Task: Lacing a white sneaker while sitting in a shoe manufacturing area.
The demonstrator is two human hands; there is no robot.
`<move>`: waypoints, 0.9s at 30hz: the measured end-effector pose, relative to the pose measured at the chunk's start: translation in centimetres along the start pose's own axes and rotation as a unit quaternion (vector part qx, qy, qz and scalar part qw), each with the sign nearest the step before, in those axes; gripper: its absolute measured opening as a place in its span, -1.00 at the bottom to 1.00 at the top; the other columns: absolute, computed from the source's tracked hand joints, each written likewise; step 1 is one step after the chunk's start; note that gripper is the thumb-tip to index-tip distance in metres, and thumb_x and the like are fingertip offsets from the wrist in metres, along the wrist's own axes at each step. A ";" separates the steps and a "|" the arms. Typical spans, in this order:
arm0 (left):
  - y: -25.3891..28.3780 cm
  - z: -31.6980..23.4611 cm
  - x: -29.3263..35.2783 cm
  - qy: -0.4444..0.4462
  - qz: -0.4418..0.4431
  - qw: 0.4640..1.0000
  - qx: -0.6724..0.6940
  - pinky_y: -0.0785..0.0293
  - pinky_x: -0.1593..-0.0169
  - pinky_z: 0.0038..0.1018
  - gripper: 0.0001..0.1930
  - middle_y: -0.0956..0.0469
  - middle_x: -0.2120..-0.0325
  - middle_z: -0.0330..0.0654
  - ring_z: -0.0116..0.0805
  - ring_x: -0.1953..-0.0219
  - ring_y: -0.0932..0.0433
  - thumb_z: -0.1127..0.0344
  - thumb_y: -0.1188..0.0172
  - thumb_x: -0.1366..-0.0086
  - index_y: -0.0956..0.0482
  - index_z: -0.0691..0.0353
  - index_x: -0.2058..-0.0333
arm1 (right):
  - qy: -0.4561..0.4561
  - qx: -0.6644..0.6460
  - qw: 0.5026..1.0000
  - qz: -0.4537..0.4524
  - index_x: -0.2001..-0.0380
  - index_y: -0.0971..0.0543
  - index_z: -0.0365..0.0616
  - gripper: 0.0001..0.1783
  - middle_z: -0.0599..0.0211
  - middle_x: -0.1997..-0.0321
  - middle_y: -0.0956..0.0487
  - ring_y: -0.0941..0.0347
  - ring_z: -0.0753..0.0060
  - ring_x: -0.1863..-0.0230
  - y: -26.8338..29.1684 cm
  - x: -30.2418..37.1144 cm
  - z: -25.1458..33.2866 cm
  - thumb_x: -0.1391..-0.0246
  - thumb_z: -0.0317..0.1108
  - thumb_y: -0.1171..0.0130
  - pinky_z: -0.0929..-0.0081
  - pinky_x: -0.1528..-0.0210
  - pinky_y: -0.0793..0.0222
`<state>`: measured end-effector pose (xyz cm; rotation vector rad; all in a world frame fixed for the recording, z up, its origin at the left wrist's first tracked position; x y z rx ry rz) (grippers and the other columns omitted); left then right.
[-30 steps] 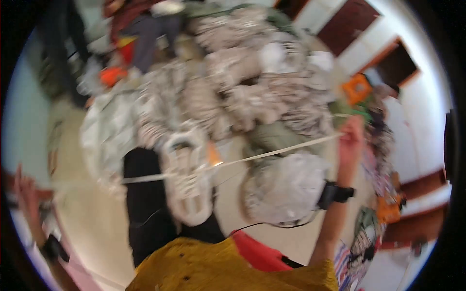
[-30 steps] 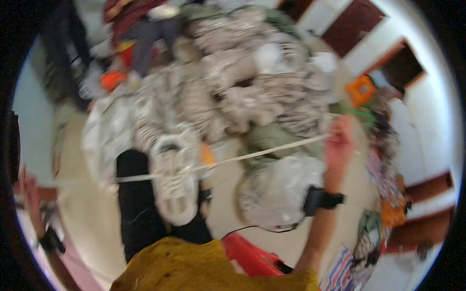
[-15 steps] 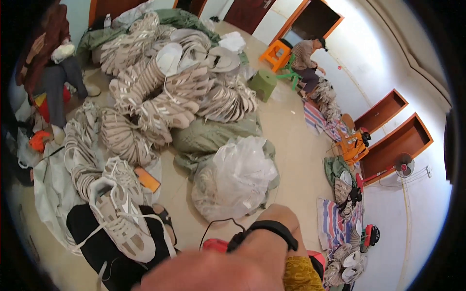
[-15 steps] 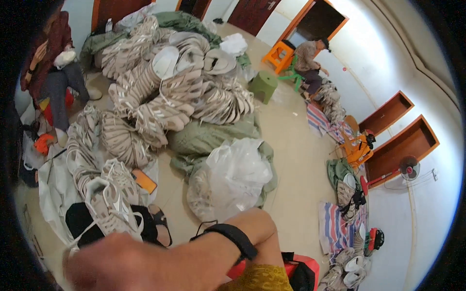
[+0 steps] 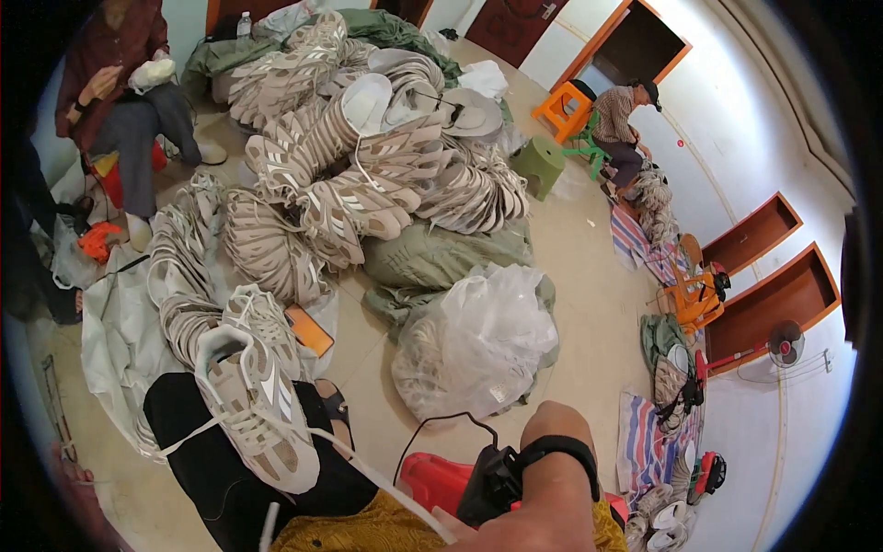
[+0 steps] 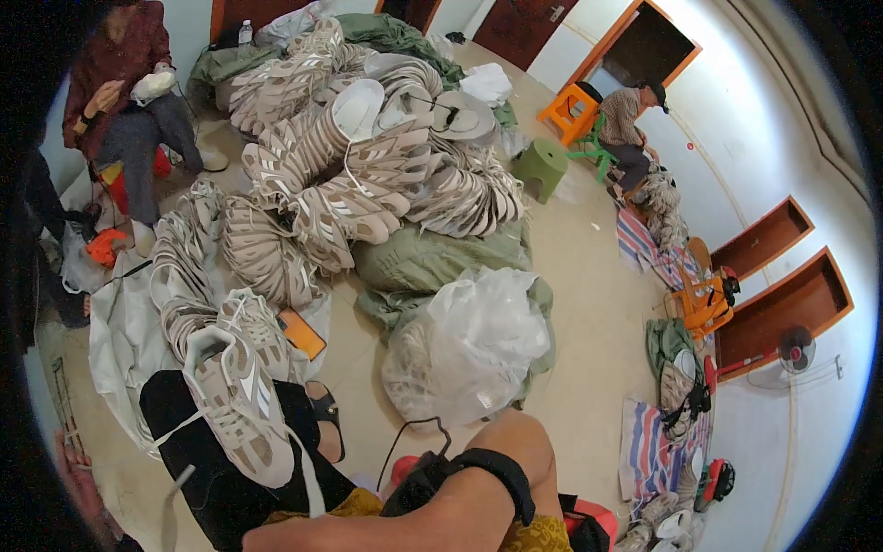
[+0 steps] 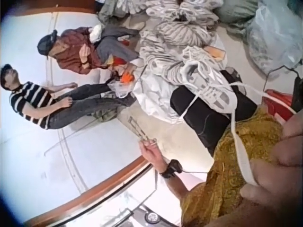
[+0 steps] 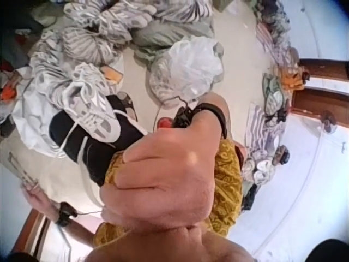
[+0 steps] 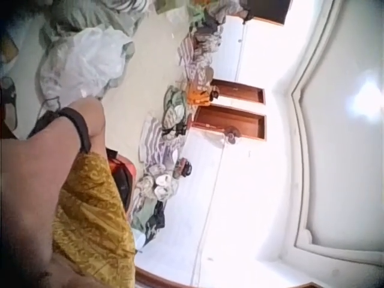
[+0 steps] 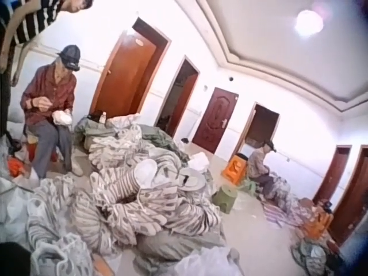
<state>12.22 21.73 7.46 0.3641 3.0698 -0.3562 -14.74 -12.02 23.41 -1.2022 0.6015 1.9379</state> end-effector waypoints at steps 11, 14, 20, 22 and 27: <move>-2.0 2.1 0.2 0.099 -0.099 0.986 0.085 -0.28 0.50 -0.68 -0.66 -0.20 0.65 -0.43 -0.68 0.63 -0.24 0.24 0.10 -0.36 -0.34 0.26 -0.04 | 0.165 -0.003 0.975 0.148 0.55 -0.54 -0.47 -0.80 0.22 0.55 -0.48 -0.13 0.62 0.76 1.7 -1.8 -0.3 0.23 -0.48 -0.27 0.64 0.77 0.10; -0.8 2.4 -0.1 0.109 -0.089 0.989 0.045 -0.29 0.48 -0.69 -0.64 -0.21 0.65 -0.43 -0.68 0.62 -0.25 0.26 0.12 -0.36 -0.31 0.27 -0.07 | 0.203 -0.009 0.973 0.110 0.56 -0.53 -0.47 -0.82 0.18 0.54 -0.48 -0.22 0.55 0.68 -0.8 -1.1 -0.7 0.19 -0.49 -0.24 0.64 0.75 0.03; -3.0 0.9 1.5 0.094 -0.076 0.990 0.075 -0.21 0.44 -0.71 -0.65 -0.17 0.59 -0.46 -0.69 0.56 -0.20 0.27 0.09 -0.35 -0.33 0.22 -0.07 | 0.222 0.035 0.968 0.110 0.60 -0.54 -0.35 -0.96 0.22 0.53 -0.47 -0.25 0.52 0.63 1.8 -2.3 1.0 0.21 -0.57 -0.13 0.63 0.75 -0.01; -5.0 2.0 1.1 0.116 -0.096 0.987 0.063 -0.29 0.50 -0.68 -0.63 -0.20 0.68 -0.42 -0.68 0.66 -0.24 0.25 0.11 -0.36 -0.31 0.31 -0.06 | 0.100 0.117 0.921 0.357 0.65 -0.53 -0.31 -0.96 0.31 0.54 -0.47 -0.20 0.57 0.68 3.6 -4.1 1.0 0.24 -0.61 -0.09 0.63 0.76 0.00; -6.6 0.7 2.1 0.088 -0.039 0.995 -0.004 -0.27 0.50 -0.69 -0.66 -0.16 0.69 -0.43 -0.68 0.65 -0.21 0.17 0.03 -0.33 -0.39 0.31 0.07 | 0.267 0.110 0.947 0.138 0.67 -0.53 -0.27 -0.88 0.38 0.57 -0.47 -0.15 0.62 0.72 2.3 -1.9 0.7 0.25 -0.67 -0.04 0.63 0.76 0.04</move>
Point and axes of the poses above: each hand's wrist, its own x-axis away from the middle knuckle, its own y-axis out of the back of the hand, z = x × y, the point moved 2 cm from there along -x, towards the middle knuckle
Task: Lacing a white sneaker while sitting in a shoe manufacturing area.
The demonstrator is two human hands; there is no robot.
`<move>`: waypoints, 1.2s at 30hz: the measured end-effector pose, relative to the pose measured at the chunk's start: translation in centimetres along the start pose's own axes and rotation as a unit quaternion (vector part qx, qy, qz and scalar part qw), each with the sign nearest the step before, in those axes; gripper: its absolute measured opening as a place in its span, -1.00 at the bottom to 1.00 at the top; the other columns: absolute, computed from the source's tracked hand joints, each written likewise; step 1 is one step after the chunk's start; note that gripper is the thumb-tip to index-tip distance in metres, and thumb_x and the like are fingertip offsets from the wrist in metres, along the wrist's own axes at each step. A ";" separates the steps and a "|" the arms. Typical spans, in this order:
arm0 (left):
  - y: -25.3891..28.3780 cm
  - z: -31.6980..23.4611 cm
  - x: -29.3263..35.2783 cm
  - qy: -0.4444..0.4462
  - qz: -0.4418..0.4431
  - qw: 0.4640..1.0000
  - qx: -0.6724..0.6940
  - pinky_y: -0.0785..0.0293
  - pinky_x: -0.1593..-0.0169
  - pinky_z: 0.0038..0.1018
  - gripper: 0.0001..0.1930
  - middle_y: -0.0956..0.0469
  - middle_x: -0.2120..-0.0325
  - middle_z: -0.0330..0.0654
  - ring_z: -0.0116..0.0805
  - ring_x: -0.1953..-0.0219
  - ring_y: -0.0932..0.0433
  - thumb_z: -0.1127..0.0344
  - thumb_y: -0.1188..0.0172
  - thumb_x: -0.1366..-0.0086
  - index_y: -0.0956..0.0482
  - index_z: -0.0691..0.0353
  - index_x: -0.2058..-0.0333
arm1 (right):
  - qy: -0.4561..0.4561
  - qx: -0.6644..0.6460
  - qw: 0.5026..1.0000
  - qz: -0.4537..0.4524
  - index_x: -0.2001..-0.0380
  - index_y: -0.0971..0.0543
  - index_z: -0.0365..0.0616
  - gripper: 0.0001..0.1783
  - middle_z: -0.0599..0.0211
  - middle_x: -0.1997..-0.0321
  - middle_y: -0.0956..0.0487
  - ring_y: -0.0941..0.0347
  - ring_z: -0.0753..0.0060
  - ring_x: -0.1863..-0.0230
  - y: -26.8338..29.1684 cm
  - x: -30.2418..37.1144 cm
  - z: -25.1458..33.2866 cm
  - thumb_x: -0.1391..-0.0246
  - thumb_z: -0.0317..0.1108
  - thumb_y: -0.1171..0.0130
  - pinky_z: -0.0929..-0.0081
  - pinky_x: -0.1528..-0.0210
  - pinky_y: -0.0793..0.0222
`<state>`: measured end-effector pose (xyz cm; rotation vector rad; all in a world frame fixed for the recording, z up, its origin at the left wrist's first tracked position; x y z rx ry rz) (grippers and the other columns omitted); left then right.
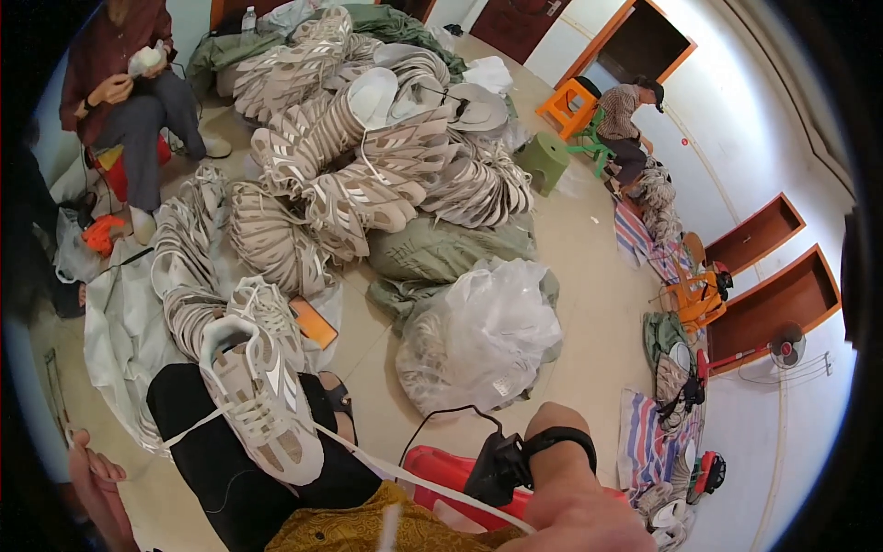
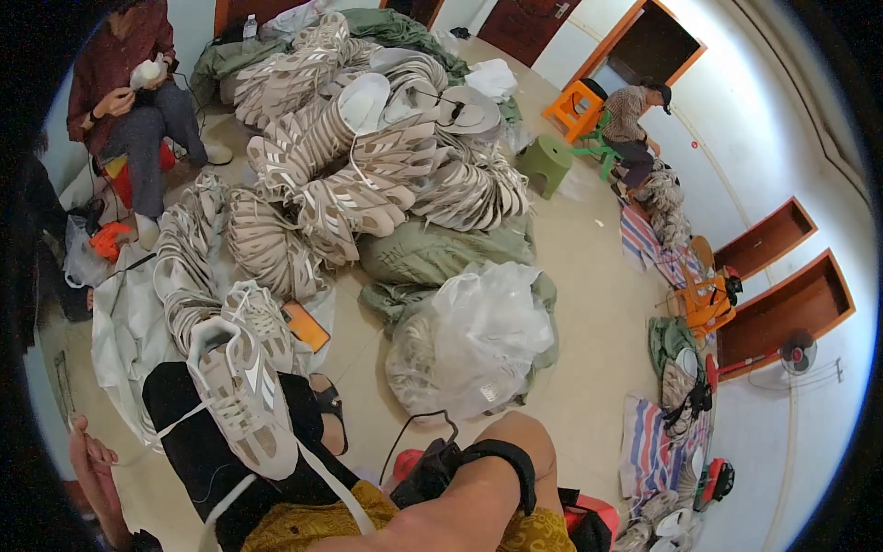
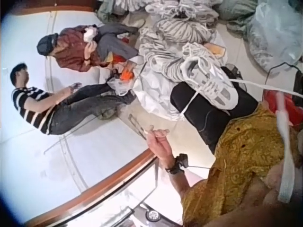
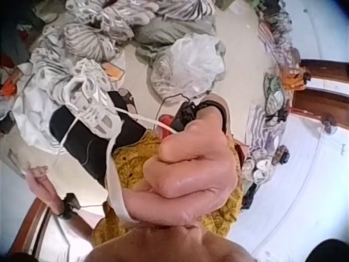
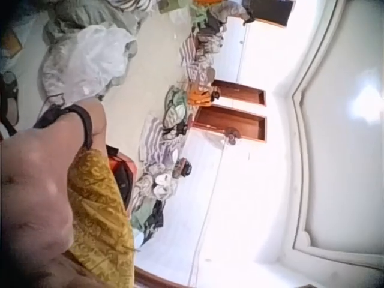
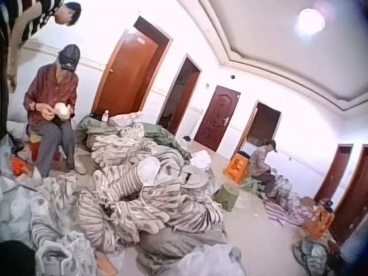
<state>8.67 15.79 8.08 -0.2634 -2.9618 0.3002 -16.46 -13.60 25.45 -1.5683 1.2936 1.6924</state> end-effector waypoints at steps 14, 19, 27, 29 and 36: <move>0.7 0.5 -0.3 -0.002 0.098 0.995 0.006 -0.27 0.46 -0.70 -0.70 -0.23 0.69 -0.41 -0.66 0.63 -0.25 0.18 0.08 -0.34 -0.37 0.32 0.13 | -0.282 -0.009 0.957 -0.068 0.69 -0.56 -0.21 -0.91 0.28 0.52 -0.50 -0.22 0.50 0.67 -1.6 1.2 -1.8 0.21 -0.46 -0.17 0.55 0.70 -0.03; -2.6 0.0 2.2 0.019 0.053 0.998 0.036 -0.22 0.37 -0.72 -0.71 -0.25 0.66 -0.39 -0.67 0.56 -0.23 0.21 0.08 -0.35 -0.39 0.32 0.14 | -0.372 -0.007 0.928 0.006 0.67 -0.57 -0.18 -0.91 0.28 0.50 -0.51 -0.25 0.47 0.66 -1.4 1.6 -0.5 0.21 -0.42 -0.19 0.50 0.66 -0.08; -2.1 -0.4 2.1 -0.013 0.088 0.996 -0.020 -0.23 0.42 -0.69 -0.69 -0.20 0.67 -0.38 -0.66 0.59 -0.23 0.20 0.09 -0.34 -0.40 0.34 0.13 | -0.467 0.011 0.876 0.119 0.63 -0.59 -0.14 -0.90 0.27 0.48 -0.52 -0.29 0.43 0.63 0.8 0.5 3.7 0.21 -0.36 -0.22 0.43 0.60 -0.15; -2.5 -0.5 2.0 0.002 0.095 0.995 -0.035 -0.24 0.42 -0.68 -0.69 -0.19 0.68 -0.38 -0.66 0.60 -0.23 0.20 0.10 -0.35 -0.39 0.34 0.12 | -0.482 0.022 0.863 0.152 0.62 -0.60 -0.14 -0.90 0.27 0.47 -0.52 -0.30 0.42 0.62 0.2 -0.4 3.3 0.22 -0.34 -0.23 0.41 0.59 -0.17; -5.1 -0.4 4.3 0.025 0.121 0.992 -0.024 -0.09 0.56 -0.67 -0.71 -0.13 0.71 -0.41 -0.62 0.67 -0.13 0.15 0.02 -0.30 -0.35 0.27 0.20 | -0.192 -0.357 0.907 0.115 0.66 -0.45 -0.26 -0.87 0.26 0.56 -0.39 -0.32 0.30 0.60 -4.5 4.3 -2.9 0.33 -0.42 -0.14 0.41 0.56 -0.28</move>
Point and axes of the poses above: each hand's wrist, its own x-axis away from the middle knuckle, its own y-axis out of the back of the hand, z = x × y, the point moved 2 cm from there along -x, towards the middle knuckle
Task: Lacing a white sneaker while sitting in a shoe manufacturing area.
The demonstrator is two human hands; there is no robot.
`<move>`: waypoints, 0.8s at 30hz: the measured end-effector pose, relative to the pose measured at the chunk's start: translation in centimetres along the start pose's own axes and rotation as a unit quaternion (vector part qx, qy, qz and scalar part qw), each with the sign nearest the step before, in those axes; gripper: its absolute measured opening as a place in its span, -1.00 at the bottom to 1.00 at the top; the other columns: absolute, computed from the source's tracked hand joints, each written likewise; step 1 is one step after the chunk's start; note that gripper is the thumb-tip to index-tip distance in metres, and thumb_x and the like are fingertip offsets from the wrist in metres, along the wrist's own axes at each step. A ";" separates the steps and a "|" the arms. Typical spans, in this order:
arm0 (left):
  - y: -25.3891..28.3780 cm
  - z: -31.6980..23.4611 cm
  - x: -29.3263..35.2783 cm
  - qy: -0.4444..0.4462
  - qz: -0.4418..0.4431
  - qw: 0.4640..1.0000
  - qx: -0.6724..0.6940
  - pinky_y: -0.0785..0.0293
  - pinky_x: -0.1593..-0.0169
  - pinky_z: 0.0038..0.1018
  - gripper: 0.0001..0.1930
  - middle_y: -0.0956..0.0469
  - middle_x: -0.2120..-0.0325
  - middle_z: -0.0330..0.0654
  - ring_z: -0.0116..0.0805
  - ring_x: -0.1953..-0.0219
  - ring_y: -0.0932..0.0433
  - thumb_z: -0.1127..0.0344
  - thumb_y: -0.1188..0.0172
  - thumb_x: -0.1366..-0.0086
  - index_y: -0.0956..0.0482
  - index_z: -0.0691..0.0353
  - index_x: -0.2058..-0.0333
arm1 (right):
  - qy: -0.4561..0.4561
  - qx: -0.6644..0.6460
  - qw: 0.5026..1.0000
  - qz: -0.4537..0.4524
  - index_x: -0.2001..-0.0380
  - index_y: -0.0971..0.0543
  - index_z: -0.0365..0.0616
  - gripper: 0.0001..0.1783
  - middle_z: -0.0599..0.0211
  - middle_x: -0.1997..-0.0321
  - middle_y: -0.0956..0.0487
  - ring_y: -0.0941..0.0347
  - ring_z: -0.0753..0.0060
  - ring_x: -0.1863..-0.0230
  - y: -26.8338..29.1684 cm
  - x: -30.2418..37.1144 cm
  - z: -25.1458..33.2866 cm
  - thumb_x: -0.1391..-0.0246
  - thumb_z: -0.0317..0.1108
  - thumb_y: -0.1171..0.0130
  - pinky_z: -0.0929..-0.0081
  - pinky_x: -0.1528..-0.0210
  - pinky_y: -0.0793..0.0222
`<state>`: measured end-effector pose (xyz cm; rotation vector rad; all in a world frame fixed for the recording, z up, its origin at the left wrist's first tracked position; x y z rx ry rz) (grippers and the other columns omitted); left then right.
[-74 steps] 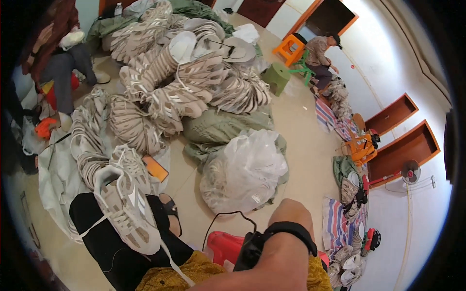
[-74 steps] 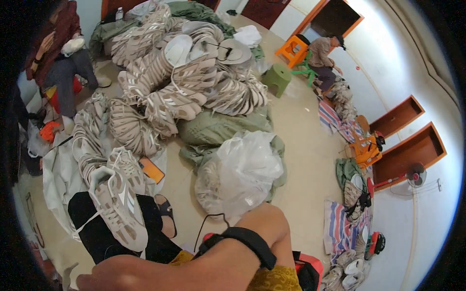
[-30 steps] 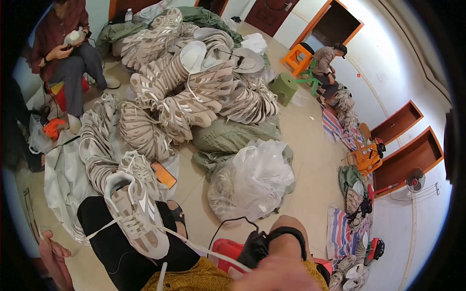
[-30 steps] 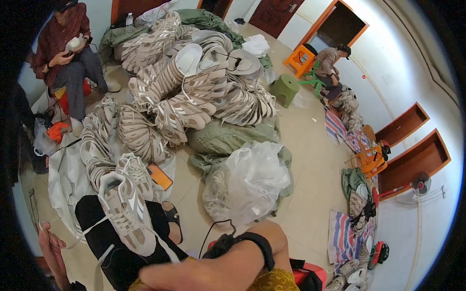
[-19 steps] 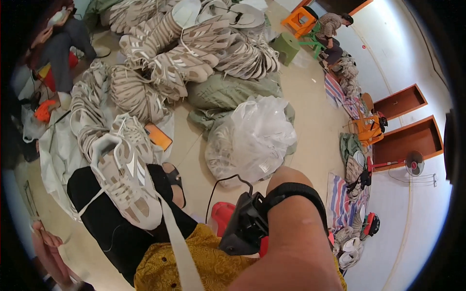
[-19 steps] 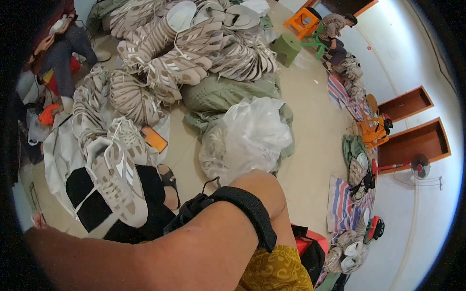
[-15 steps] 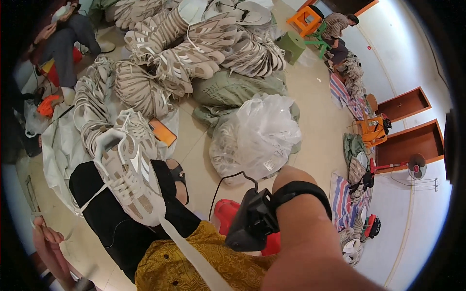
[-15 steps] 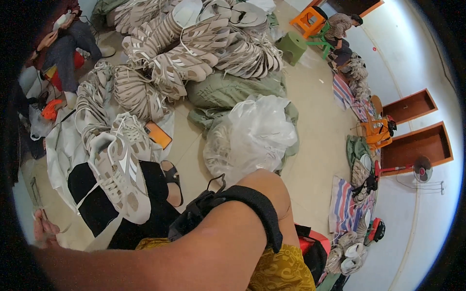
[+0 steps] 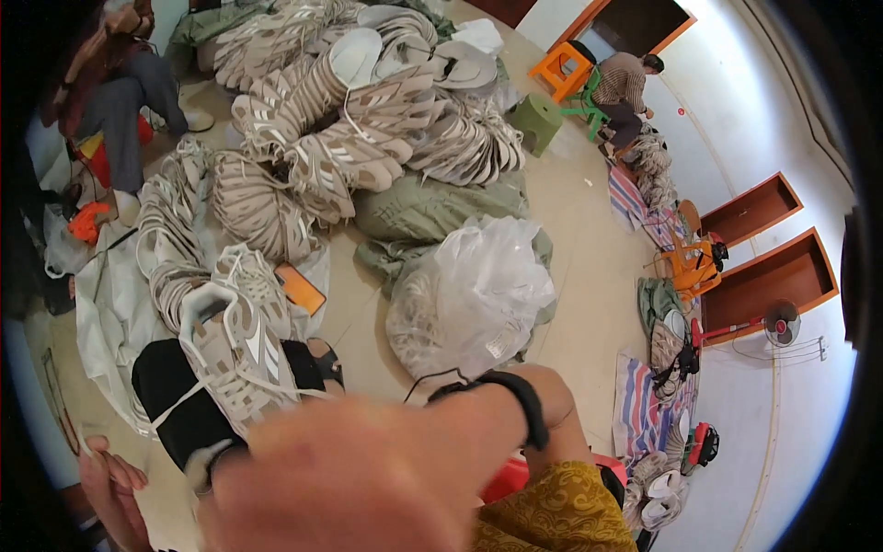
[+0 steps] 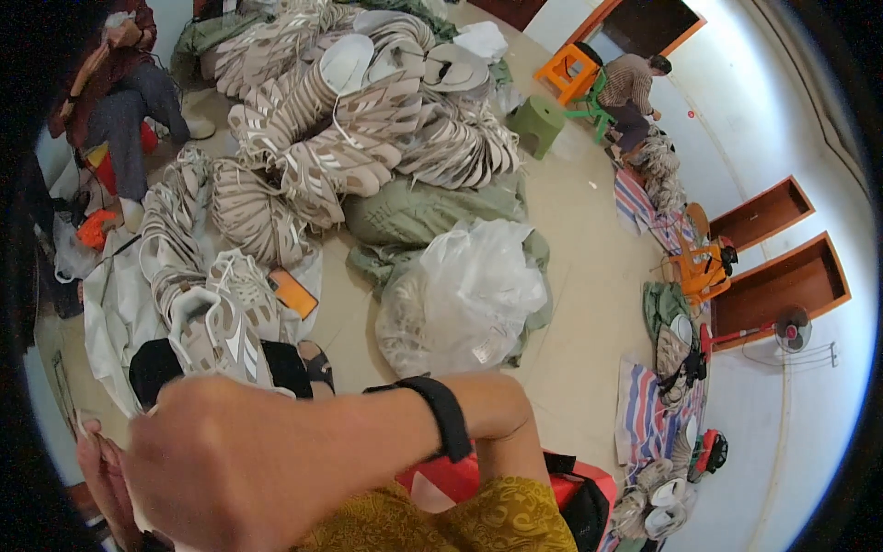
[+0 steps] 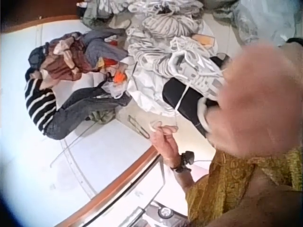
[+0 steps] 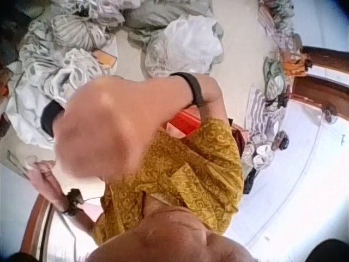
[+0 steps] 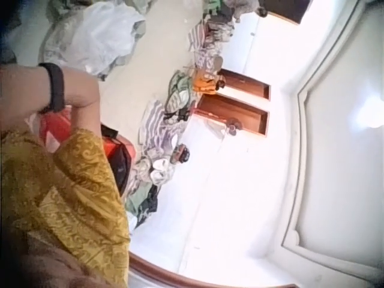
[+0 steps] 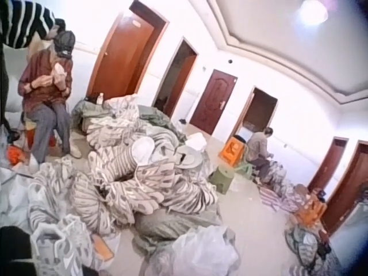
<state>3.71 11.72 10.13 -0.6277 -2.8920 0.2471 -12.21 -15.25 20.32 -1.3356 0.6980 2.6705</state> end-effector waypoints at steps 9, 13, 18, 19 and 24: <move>-7.0 -0.1 2.2 0.153 0.273 0.943 0.111 -0.38 0.13 -0.43 -0.79 -0.48 0.27 -0.13 -0.32 0.25 -0.49 0.30 0.06 -0.32 -0.38 0.29 0.16 | -0.019 0.109 0.993 0.037 0.52 -0.43 -0.30 -0.79 0.34 0.53 -0.27 -0.31 0.36 0.50 -7.8 3.5 -4.8 0.27 -0.38 -0.10 0.50 0.58 -0.28; -6.7 1.5 1.4 0.157 0.309 0.923 0.167 -0.32 0.01 -0.38 -0.72 -0.46 0.17 -0.09 -0.28 0.12 -0.45 0.23 0.03 -0.31 -0.39 0.31 0.13 | -0.005 0.117 0.992 0.055 0.55 -0.43 -0.30 -0.80 0.28 0.51 -0.30 -0.32 0.33 0.46 -9.7 5.2 -5.4 0.32 -0.39 -0.10 0.47 0.54 -0.30; -7.4 1.1 1.3 0.131 0.255 0.949 0.134 -0.20 -0.17 -0.25 -0.69 -0.43 0.08 -0.06 -0.17 -0.05 -0.37 0.23 0.00 -0.29 -0.39 0.32 0.10 | -0.058 0.083 0.990 0.097 0.56 -0.44 -0.30 -0.81 0.26 0.51 -0.32 -0.34 0.26 0.44 -10.7 6.8 -6.4 0.33 -0.41 -0.10 0.41 0.49 -0.32; -7.2 1.3 1.2 0.118 0.242 0.955 0.127 -0.20 -0.16 -0.25 -0.69 -0.43 0.09 -0.06 -0.17 -0.05 -0.36 0.23 -0.02 -0.28 -0.40 0.32 0.11 | -0.057 0.086 0.990 0.095 0.56 -0.44 -0.30 -0.81 0.26 0.51 -0.32 -0.34 0.26 0.44 -11.1 7.1 -6.6 0.33 -0.41 -0.10 0.41 0.49 -0.32; -6.3 1.9 0.6 0.072 0.208 0.969 0.112 -0.24 -0.13 -0.25 -0.67 -0.43 0.13 -0.07 -0.21 0.01 -0.39 0.22 -0.04 -0.27 -0.39 0.35 0.11 | -0.062 -0.008 0.996 0.059 0.53 -0.47 -0.25 -0.80 0.22 0.47 -0.42 -0.41 0.23 0.39 -11.5 8.5 -8.3 0.29 -0.38 -0.16 0.41 0.39 -0.34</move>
Point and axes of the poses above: each hand's wrist, its own x-axis away from the middle knuckle, its own y-axis out of the back of the hand, z = x × y, the point moved 2 cm from there along -x, towards the middle knuckle
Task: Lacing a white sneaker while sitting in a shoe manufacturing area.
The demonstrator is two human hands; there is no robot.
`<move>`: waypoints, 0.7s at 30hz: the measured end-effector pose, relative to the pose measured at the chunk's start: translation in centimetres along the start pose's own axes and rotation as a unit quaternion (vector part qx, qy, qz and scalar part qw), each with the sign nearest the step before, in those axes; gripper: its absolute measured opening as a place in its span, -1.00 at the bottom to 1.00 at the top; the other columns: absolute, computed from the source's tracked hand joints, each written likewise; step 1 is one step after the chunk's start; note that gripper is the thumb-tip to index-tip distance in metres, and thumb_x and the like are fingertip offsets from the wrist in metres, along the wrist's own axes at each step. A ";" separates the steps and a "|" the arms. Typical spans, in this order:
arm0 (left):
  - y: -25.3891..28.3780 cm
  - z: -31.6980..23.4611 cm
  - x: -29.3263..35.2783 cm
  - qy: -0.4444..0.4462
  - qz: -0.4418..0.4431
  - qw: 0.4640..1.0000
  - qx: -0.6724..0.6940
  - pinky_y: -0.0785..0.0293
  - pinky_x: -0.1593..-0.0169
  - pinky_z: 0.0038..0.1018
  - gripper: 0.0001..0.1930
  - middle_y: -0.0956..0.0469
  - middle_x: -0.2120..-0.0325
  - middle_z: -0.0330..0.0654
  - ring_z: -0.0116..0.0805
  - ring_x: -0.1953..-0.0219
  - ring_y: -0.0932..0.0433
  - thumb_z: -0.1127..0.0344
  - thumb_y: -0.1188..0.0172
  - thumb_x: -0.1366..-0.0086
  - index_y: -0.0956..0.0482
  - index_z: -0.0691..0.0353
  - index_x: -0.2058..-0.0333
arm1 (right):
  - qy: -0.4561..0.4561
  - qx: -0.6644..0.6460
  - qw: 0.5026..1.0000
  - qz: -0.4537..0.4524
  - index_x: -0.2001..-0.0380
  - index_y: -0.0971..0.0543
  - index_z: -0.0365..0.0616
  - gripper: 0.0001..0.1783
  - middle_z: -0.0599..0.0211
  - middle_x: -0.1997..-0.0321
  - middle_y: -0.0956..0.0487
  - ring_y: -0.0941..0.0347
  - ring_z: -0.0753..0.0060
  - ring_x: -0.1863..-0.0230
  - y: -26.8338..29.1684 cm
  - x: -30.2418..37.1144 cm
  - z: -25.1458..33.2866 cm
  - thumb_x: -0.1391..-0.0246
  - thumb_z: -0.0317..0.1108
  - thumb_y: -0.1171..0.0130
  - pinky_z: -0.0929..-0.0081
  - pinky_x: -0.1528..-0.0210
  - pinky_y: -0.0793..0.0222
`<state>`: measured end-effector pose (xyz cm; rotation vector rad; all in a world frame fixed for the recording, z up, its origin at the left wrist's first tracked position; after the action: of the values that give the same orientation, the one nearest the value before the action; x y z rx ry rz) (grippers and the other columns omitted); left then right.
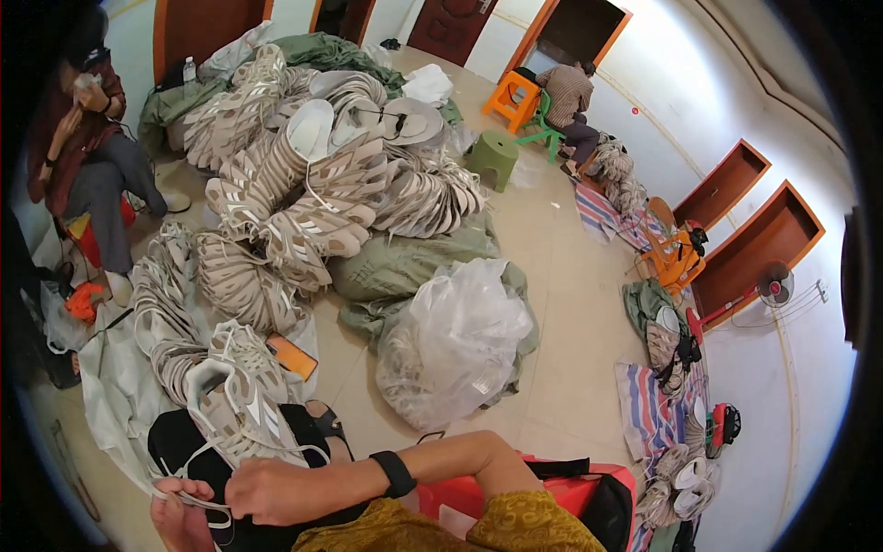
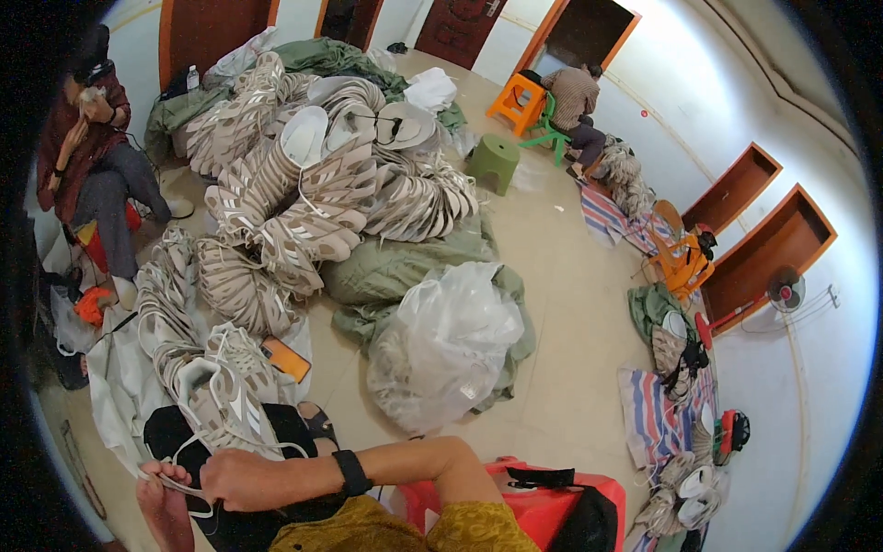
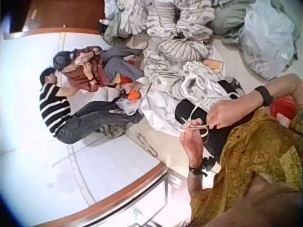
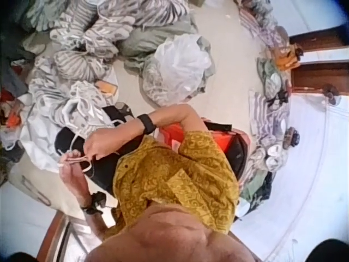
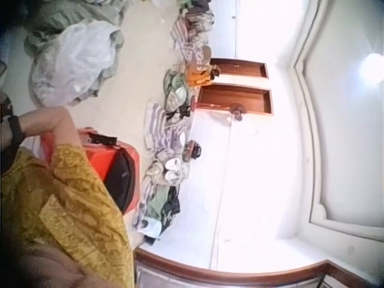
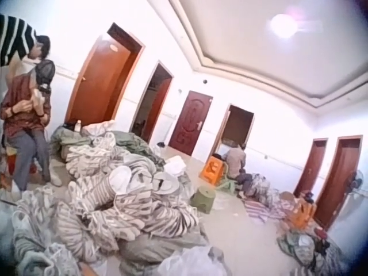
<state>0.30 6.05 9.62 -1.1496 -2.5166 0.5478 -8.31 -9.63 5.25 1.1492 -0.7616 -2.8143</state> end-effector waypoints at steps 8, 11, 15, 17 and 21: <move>-5.0 -0.2 0.2 -0.011 -0.003 0.942 -0.336 -0.34 0.19 -0.54 -0.81 -0.54 0.40 -0.17 -0.39 0.33 -0.46 0.50 0.10 -0.20 -0.51 0.39 0.32 | -0.374 -0.501 0.779 -0.052 0.00 -0.38 -0.33 -0.50 0.26 0.22 -0.53 -0.40 0.60 0.22 1.9 -0.2 -1.1 0.09 -0.42 -0.11 0.63 0.15 -0.29; -5.6 -0.1 -0.2 0.000 0.014 0.939 -0.343 -0.34 0.21 -0.55 -0.81 -0.53 0.41 -0.20 -0.41 0.34 -0.46 0.51 0.10 -0.21 -0.52 0.34 0.31 | -0.377 -0.547 0.731 -0.155 0.12 -0.43 -0.39 -0.61 0.27 0.30 -0.55 -0.43 0.57 0.30 1.5 -0.2 -1.1 0.06 -0.43 -0.12 0.66 0.15 -0.30; -4.9 0.4 -0.5 0.031 0.018 0.926 -0.376 -0.33 0.22 -0.56 -0.82 -0.53 0.41 -0.20 -0.41 0.35 -0.45 0.51 0.08 -0.23 -0.53 0.32 0.31 | -0.382 -0.578 0.693 -0.201 0.14 -0.43 -0.39 -0.64 0.22 0.35 -0.53 -0.42 0.54 0.43 1.6 -0.2 -0.9 0.08 -0.50 -0.13 0.63 0.36 -0.38; -4.5 0.9 -0.7 0.024 0.031 0.917 -0.398 -0.33 0.22 -0.56 -0.82 -0.53 0.41 -0.19 -0.41 0.35 -0.46 0.50 0.09 -0.23 -0.52 0.33 0.31 | -0.354 -0.635 0.651 -0.218 0.17 -0.42 -0.42 -0.65 0.18 0.48 -0.50 -0.36 0.53 0.59 1.6 -0.1 -0.8 0.12 -0.57 -0.11 0.60 0.67 -0.31; -3.6 1.8 -0.9 0.048 0.043 0.904 -0.423 -0.34 0.21 -0.56 -0.82 -0.53 0.39 -0.18 -0.41 0.33 -0.47 0.50 0.09 -0.24 -0.51 0.35 0.31 | -0.303 -0.629 0.684 -0.212 0.18 -0.40 -0.46 -0.64 0.16 0.60 -0.45 -0.29 0.54 0.69 0.8 0.4 -1.6 0.14 -0.59 -0.09 0.59 0.87 -0.11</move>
<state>-2.27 2.82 9.56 -1.4954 -2.6625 -0.6611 -7.67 -11.09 4.33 0.0899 1.5238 -2.8156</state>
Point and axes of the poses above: each hand's wrist, its own x-axis away from the middle knuckle, its own y-axis out of the back of the hand, z = x × y, the point moved 2 cm from there along -x, towards the middle knuckle
